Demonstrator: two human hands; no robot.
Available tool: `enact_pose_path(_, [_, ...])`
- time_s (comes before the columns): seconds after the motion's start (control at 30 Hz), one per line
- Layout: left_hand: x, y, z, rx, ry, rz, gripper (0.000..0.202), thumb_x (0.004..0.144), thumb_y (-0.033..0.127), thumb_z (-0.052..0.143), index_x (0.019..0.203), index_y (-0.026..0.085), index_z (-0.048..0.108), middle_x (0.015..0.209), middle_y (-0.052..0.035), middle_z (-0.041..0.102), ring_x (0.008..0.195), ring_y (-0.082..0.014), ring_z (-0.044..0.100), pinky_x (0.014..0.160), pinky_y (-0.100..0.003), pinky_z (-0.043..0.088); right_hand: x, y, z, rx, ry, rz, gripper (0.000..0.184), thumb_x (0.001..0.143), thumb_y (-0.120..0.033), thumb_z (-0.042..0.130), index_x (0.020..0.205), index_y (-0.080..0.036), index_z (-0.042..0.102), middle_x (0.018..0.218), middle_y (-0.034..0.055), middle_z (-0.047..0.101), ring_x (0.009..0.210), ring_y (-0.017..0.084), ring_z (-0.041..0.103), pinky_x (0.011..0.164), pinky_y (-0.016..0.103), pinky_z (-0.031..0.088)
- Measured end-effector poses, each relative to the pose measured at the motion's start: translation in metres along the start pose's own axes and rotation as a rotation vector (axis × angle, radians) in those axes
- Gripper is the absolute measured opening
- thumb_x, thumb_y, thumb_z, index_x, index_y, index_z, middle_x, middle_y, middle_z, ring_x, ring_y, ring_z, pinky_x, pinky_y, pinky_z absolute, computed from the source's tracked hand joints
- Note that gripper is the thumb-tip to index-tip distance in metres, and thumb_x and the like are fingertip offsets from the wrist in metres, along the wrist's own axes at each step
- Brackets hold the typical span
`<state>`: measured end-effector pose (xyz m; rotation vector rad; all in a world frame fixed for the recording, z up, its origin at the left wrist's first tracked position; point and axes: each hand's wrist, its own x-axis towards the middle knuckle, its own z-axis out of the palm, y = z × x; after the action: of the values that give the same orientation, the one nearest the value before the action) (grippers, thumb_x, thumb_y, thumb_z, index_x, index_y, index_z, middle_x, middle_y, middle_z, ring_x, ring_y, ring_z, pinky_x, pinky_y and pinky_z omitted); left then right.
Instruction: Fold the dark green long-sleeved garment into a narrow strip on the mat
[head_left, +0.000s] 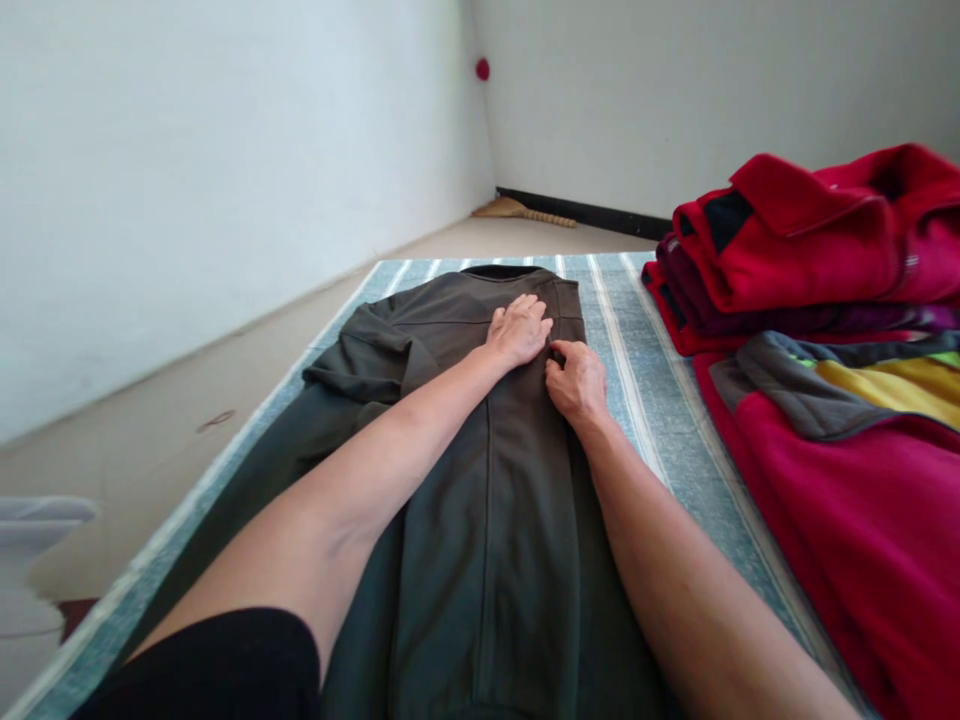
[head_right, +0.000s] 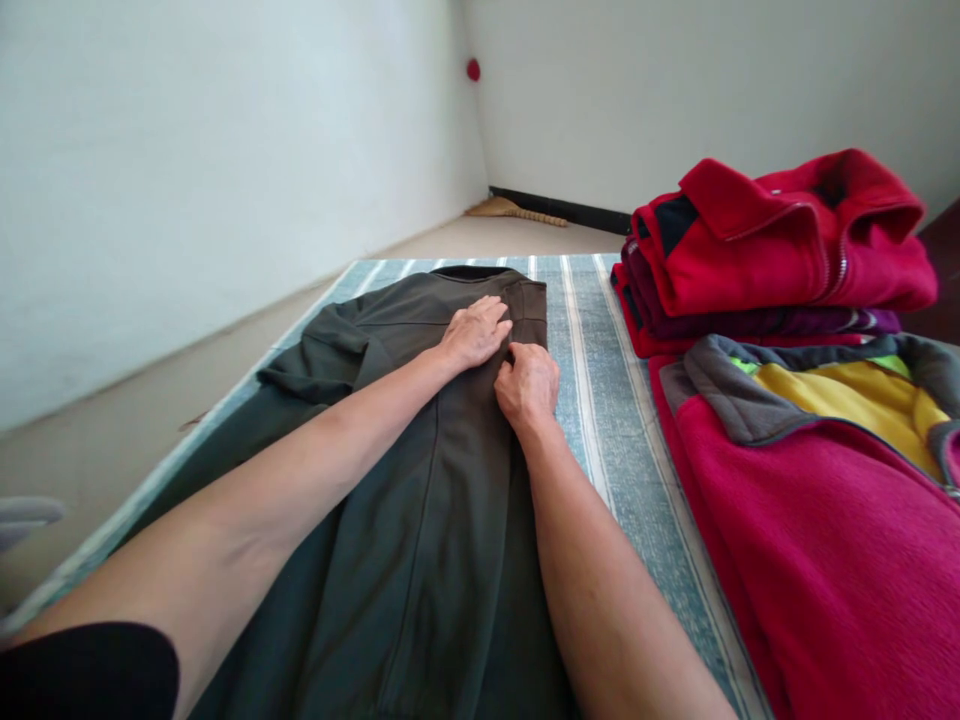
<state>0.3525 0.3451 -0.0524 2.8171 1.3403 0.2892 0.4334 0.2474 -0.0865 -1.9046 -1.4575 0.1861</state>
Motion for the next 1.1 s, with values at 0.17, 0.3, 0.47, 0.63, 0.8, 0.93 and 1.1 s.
enact_pose_path(0.17, [-0.075,0.018,-0.027,-0.075,-0.015,0.077,0.034,0.095,0.028,0.04,0.119,0.01,0.055,0.141,-0.0155,0.045,0.134,-0.0216,0.038,0.109,-0.033,0.032,-0.001,0.002,0.0,0.005,-0.001,0.001,0.033,0.081,-0.02,0.047,0.106,-0.014,0.067,0.103,0.0104,0.067,0.099,0.023,0.058,0.088,0.032,0.041])
enact_pose_path(0.3, [-0.162,0.041,-0.044,-0.134,-0.157,0.063,0.045,0.095,0.036,0.039,0.132,0.012,0.045,0.147,-0.0149,0.038,0.139,-0.0243,0.029,0.112,-0.042,0.027,-0.001,0.002,0.001,-0.011,-0.018,0.021,0.036,0.08,-0.019,0.048,0.111,-0.013,0.066,0.108,0.011,0.067,0.103,0.024,0.058,0.091,0.032,0.04])
enact_pose_path(0.47, [-0.219,0.059,-0.039,-0.143,-0.315,0.078,0.068,0.092,0.052,0.042,0.145,0.012,0.029,0.155,-0.0148,0.017,0.144,-0.0266,0.009,0.115,-0.05,0.015,-0.003,0.001,-0.001,-0.008,-0.03,0.031,0.036,0.08,-0.019,0.048,0.11,-0.013,0.067,0.11,0.0114,0.067,0.106,0.025,0.057,0.093,0.032,0.04])
enact_pose_path(0.63, [-0.225,0.065,-0.039,-0.142,-0.31,0.067,0.071,0.091,0.056,0.044,0.146,0.014,0.028,0.156,-0.0156,0.013,0.144,-0.0279,0.008,0.115,-0.053,0.014,-0.004,0.0,0.0,0.0,-0.021,0.017,0.035,0.08,-0.018,0.049,0.109,-0.012,0.067,0.109,0.0124,0.067,0.106,0.025,0.058,0.093,0.033,0.04])
enact_pose_path(0.8, [-0.241,0.076,-0.048,-0.171,-0.332,0.083,0.073,0.09,0.061,0.041,0.146,0.015,0.028,0.156,-0.0138,0.013,0.144,-0.0288,0.007,0.115,-0.053,0.016,-0.004,0.001,0.002,0.006,-0.012,0.0,0.035,0.079,-0.017,0.049,0.108,-0.011,0.068,0.107,0.0131,0.067,0.105,0.025,0.059,0.093,0.033,0.041])
enact_pose_path(0.93, [-0.248,0.08,-0.045,-0.186,-0.371,0.085,0.074,0.09,0.061,0.04,0.147,0.016,0.024,0.156,-0.0132,0.011,0.144,-0.0282,0.004,0.115,-0.056,0.013,-0.004,0.003,0.003,-0.001,-0.01,-0.006,0.035,0.079,-0.018,0.049,0.108,-0.011,0.068,0.108,0.0132,0.067,0.105,0.025,0.059,0.092,0.033,0.041])
enact_pose_path(1.1, [-0.255,0.084,-0.053,-0.242,-0.39,0.067,0.074,0.091,0.062,0.037,0.147,0.015,0.026,0.156,-0.0124,0.008,0.144,-0.0273,0.002,0.116,-0.054,0.01,-0.006,0.004,0.003,-0.014,-0.008,-0.009,0.035,0.08,-0.019,0.048,0.108,-0.013,0.068,0.108,0.0122,0.067,0.104,0.025,0.059,0.092,0.034,0.042])
